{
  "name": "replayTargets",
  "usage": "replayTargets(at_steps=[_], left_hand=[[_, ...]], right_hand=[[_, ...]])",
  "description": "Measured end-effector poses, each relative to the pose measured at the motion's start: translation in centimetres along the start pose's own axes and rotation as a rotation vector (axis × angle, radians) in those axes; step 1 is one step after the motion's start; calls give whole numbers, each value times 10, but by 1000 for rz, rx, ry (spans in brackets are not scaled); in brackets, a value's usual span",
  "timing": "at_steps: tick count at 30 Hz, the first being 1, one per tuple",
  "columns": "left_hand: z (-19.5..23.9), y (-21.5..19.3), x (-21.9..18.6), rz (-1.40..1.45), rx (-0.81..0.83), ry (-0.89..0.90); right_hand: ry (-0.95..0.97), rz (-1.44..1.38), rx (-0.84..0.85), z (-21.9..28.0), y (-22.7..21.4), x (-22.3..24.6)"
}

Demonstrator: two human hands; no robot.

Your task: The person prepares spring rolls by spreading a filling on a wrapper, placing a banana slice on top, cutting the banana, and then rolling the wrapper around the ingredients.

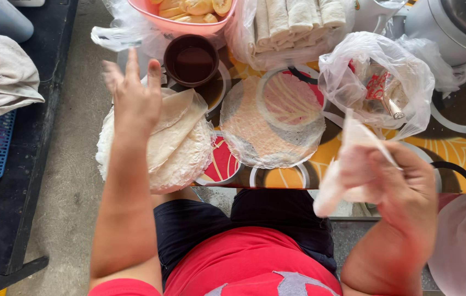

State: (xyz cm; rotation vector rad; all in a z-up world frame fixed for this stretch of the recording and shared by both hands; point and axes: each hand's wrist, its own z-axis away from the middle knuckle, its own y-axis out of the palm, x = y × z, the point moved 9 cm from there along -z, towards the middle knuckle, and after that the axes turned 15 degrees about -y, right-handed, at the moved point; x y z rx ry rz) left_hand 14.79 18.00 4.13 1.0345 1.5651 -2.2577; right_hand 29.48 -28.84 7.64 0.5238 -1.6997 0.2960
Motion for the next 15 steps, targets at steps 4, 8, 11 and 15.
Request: replayTargets(at_steps=[4, 8, 11, 15], left_hand=[[102, 21, -37, 308, -18, 344], [182, 122, -22, 854, 1066, -241], [184, 136, -17, 1314, 1234, -437], [157, 125, 0, 914, 859, -160]], right_hand=[[17, -71, 53, -7, 50, -5], [-91, -418, -207, -22, 65, -2], [-45, -284, -210, -32, 61, -25], [98, 174, 71, -24, 58, -82]])
